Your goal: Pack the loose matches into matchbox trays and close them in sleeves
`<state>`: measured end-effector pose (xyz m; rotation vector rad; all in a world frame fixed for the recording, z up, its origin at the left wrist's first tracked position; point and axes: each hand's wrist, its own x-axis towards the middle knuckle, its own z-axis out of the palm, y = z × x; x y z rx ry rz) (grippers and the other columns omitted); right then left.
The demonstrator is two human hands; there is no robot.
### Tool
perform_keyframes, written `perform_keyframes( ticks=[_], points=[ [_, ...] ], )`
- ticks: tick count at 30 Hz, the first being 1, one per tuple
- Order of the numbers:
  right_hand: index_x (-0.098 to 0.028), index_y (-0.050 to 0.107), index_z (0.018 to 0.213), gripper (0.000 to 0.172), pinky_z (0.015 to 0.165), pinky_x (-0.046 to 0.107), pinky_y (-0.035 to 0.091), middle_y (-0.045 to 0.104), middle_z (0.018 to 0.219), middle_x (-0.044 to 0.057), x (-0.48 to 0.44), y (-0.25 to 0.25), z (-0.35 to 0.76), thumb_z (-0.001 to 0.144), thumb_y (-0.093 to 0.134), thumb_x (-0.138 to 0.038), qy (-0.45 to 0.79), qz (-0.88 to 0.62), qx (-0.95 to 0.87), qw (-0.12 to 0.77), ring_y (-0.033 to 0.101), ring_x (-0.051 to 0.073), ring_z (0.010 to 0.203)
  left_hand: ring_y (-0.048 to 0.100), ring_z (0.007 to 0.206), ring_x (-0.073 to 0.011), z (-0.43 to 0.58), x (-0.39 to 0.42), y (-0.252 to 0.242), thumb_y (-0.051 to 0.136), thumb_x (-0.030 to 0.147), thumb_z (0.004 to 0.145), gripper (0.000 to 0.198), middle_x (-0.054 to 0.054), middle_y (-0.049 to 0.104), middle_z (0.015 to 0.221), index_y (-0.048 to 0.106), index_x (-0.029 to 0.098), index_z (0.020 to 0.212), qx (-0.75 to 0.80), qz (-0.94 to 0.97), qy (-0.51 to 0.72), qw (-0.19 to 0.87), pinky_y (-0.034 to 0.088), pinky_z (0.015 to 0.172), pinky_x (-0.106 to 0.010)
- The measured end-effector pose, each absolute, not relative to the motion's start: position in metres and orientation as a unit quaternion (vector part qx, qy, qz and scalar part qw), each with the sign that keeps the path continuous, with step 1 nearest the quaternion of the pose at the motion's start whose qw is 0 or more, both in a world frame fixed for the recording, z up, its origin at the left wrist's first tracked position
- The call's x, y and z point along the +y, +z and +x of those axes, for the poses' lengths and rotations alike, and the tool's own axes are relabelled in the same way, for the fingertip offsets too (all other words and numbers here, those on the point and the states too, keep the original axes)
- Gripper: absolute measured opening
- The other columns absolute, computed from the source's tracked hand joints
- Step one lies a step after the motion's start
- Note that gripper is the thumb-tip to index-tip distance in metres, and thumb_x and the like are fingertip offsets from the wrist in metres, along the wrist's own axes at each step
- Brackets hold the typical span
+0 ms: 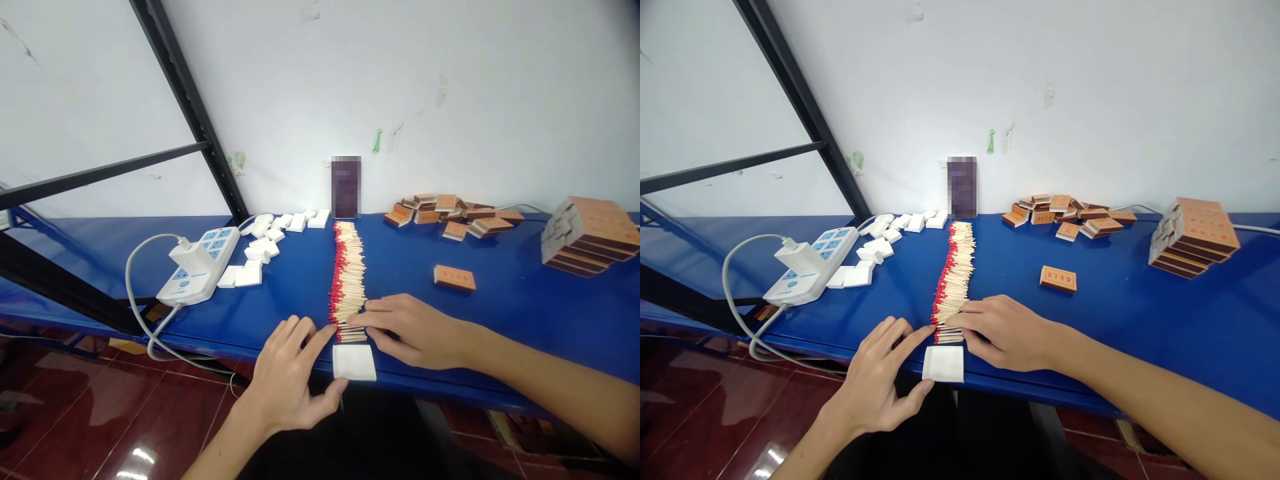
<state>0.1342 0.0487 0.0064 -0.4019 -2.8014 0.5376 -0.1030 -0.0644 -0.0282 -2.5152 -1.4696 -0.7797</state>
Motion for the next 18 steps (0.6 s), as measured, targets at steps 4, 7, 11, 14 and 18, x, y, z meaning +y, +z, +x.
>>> perform_keyframes(
  ticks=[4, 7, 11, 14, 18],
  points=[
    [-0.019, 0.066, 0.118, 0.029, 0.072, 0.03, 0.043, 0.07, 0.097, 0.006, 0.0485, 0.0082, 0.133, 0.101, 0.043, -0.019, 0.195, -0.146, -0.962, 0.124, 0.063, 0.019, 0.083, 0.054, 0.085, -0.0271, -0.1033, -0.0637, -0.0288, 0.061, 0.041, 0.084, 0.051, -0.012, 0.059, 0.097, 0.06, 0.012, 0.126, -0.487, -0.832, -0.259, 0.061, 0.05, 0.076, -0.045],
    [-0.019, 0.067, 0.116, 0.028, 0.07, 0.03, 0.042, 0.069, 0.095, 0.005, 0.0483, 0.0077, 0.133, 0.1, 0.043, -0.018, 0.184, -0.143, -0.964, 0.125, 0.062, 0.018, 0.08, 0.054, 0.086, -0.027, -0.1034, -0.0628, -0.0287, 0.061, 0.04, 0.084, 0.05, -0.012, 0.059, 0.098, 0.06, 0.012, 0.126, -0.489, -0.831, -0.258, 0.057, 0.049, 0.076, -0.044],
    [-0.019, 0.068, 0.113, 0.028, 0.069, 0.03, 0.041, 0.068, 0.091, 0.005, 0.0486, 0.0054, 0.1337, 0.099, 0.044, -0.017, 0.171, -0.139, -0.967, 0.131, 0.06, 0.018, 0.077, 0.055, 0.086, -0.0269, -0.1032, -0.0629, -0.0284, 0.06, 0.04, 0.085, 0.05, -0.012, 0.059, 0.098, 0.06, 0.012, 0.126, -0.484, -0.833, -0.261, 0.06, 0.049, 0.077, -0.045],
    [-0.02, 0.069, 0.112, 0.028, 0.07, 0.03, 0.041, 0.068, 0.09, 0.005, 0.0489, 0.0045, 0.1339, 0.1, 0.044, -0.019, 0.164, -0.139, -0.968, 0.132, 0.06, 0.018, 0.078, 0.055, 0.086, -0.027, -0.1031, -0.0636, -0.0282, 0.06, 0.04, 0.085, 0.051, -0.012, 0.06, 0.098, 0.06, 0.011, 0.127, -0.482, -0.834, -0.263, 0.059, 0.049, 0.078, -0.045],
    [-0.019, 0.069, 0.114, 0.028, 0.069, 0.03, 0.043, 0.068, 0.086, 0.005, 0.0494, 0.0066, 0.1338, 0.101, 0.044, -0.02, 0.177, -0.133, -0.966, 0.132, 0.06, 0.018, 0.077, 0.055, 0.084, -0.0265, -0.1029, -0.0638, -0.0269, 0.059, 0.042, 0.084, 0.052, -0.012, 0.06, 0.096, 0.061, 0.012, 0.126, -0.481, -0.835, -0.261, 0.053, 0.05, 0.077, -0.045]
  ],
)
